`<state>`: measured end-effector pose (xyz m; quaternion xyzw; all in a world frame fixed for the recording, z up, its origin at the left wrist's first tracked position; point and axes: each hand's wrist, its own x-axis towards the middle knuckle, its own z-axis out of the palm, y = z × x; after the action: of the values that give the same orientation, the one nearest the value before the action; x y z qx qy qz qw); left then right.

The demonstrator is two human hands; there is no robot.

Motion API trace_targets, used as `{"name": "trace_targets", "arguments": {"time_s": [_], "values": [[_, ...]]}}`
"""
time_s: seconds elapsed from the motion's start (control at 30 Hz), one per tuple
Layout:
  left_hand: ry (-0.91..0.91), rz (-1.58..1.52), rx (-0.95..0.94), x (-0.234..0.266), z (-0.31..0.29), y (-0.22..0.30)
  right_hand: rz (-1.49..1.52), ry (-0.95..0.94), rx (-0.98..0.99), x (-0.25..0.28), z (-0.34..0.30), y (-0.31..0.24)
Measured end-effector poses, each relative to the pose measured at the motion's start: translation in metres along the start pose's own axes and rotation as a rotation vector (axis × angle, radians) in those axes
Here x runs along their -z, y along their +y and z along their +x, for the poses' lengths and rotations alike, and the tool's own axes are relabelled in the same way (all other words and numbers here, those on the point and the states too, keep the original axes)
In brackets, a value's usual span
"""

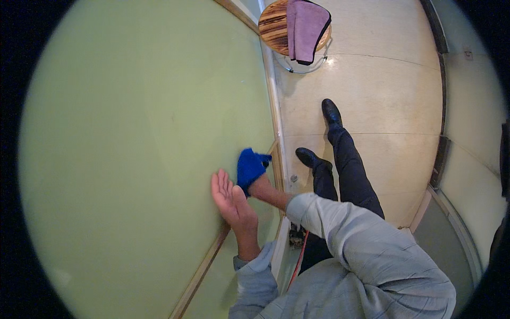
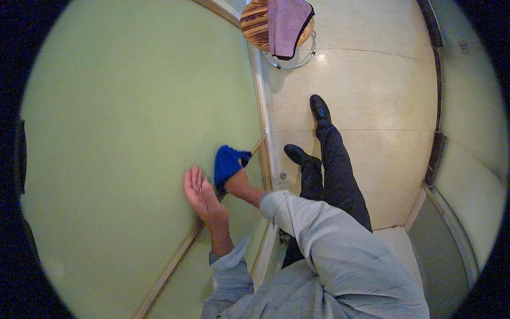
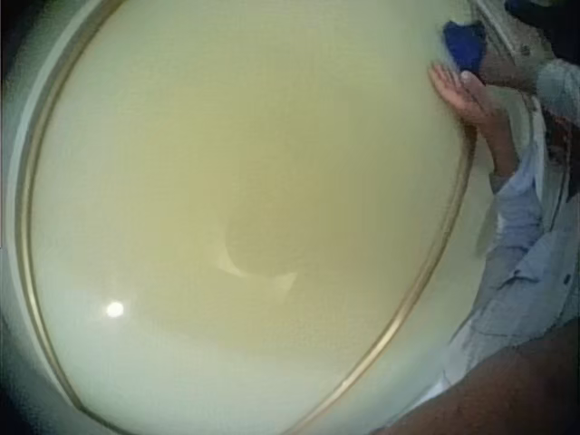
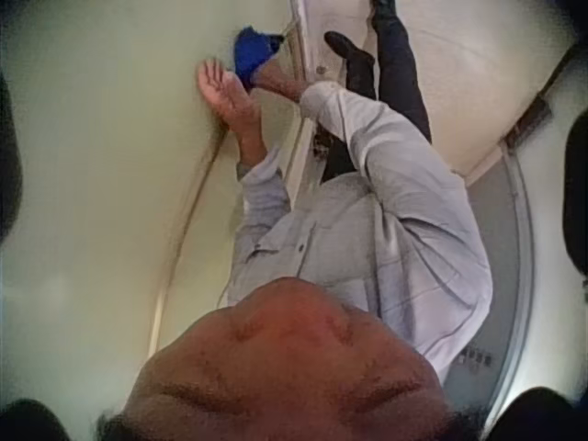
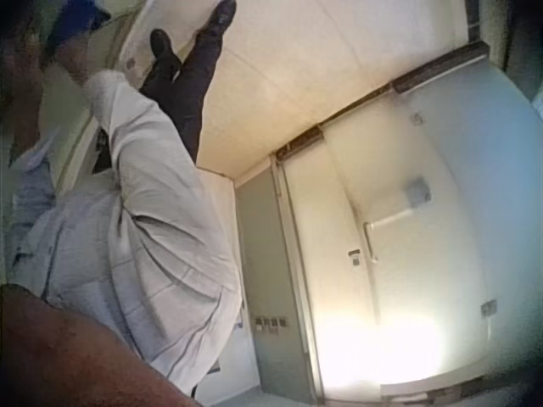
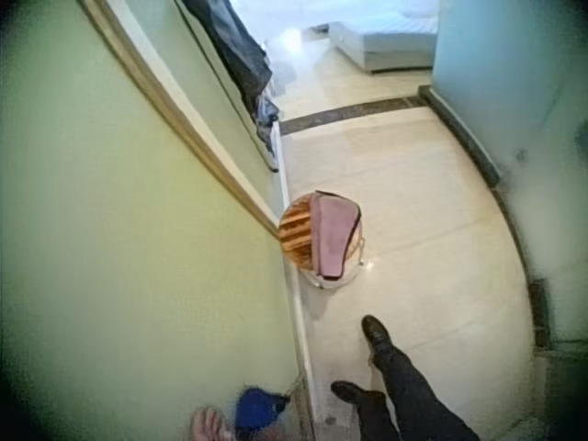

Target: The person wipes wooden hangers with a blue cloth and places them back into a closet. Then the person wipes the frosted glass closet door with the blue cloth and finishes by wiping it with a purple cloth.

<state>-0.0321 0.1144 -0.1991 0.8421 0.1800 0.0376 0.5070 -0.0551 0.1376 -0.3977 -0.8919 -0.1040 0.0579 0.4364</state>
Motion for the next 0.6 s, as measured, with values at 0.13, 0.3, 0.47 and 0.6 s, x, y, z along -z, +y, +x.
{"name": "trace_targets", "arguments": {"time_s": [0.13, 0.3, 0.47, 0.6], "values": [[0.023, -0.006, 0.049, -0.002, 0.006, -0.016, -0.098, -0.595, -0.190, 0.075, 0.028, -0.026], [-0.015, 0.060, 0.023, -0.030, 0.030, -0.004, -0.196, 0.096, -0.095, -0.024, 0.054, 0.052], [-0.049, 0.067, -0.020, -0.055, 0.058, -0.009, 0.385, 0.071, -0.441, 0.000, 0.177, 0.097], [0.070, -0.067, 0.098, -0.053, 0.060, -0.026, 0.375, 0.257, -0.081, 0.094, 0.217, 0.041]]}}
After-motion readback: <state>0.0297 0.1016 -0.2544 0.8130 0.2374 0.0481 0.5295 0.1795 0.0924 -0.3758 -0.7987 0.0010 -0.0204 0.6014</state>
